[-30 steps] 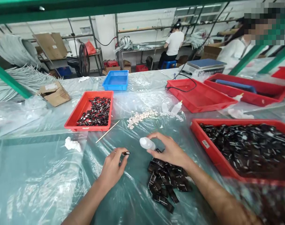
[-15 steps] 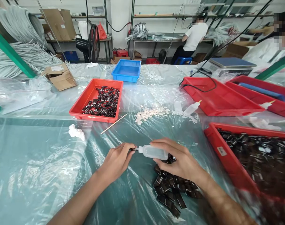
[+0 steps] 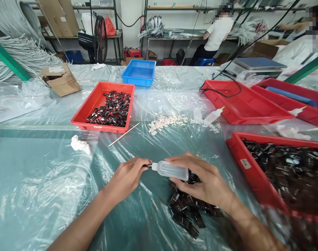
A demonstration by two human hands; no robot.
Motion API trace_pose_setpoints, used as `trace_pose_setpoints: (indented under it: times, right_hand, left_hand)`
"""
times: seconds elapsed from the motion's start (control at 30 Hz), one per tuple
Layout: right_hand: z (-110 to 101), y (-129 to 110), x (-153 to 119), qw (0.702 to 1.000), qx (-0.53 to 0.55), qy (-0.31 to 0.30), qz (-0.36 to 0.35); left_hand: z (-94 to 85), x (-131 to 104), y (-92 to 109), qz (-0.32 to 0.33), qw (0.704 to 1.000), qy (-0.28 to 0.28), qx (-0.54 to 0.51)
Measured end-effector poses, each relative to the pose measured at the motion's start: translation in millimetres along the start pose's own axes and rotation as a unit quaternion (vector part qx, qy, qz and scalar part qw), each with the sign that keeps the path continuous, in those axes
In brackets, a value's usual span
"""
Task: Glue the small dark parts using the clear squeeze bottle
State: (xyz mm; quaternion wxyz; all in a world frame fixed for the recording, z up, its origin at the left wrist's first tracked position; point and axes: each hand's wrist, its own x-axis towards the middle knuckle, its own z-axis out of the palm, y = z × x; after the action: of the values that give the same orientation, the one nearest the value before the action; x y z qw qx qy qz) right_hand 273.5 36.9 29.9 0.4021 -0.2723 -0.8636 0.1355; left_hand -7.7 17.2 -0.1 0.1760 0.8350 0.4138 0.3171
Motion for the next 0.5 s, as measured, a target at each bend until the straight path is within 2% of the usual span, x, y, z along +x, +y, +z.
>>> trace_pose_setpoints:
  times: [0.17,0.5]
  right_hand:
    - [-4.6,-1.7,1.9,1.000,0.006,-0.016,0.000]
    - [-1.9,-9.6,-3.9,0.996,-0.078,-0.020,-0.025]
  left_hand:
    - [-3.7,1.5,2.8,0.002,1.000,0.000,0.001]
    - [-6.8,1.6,1.4,0.014,1.000,0.014,-0.001]
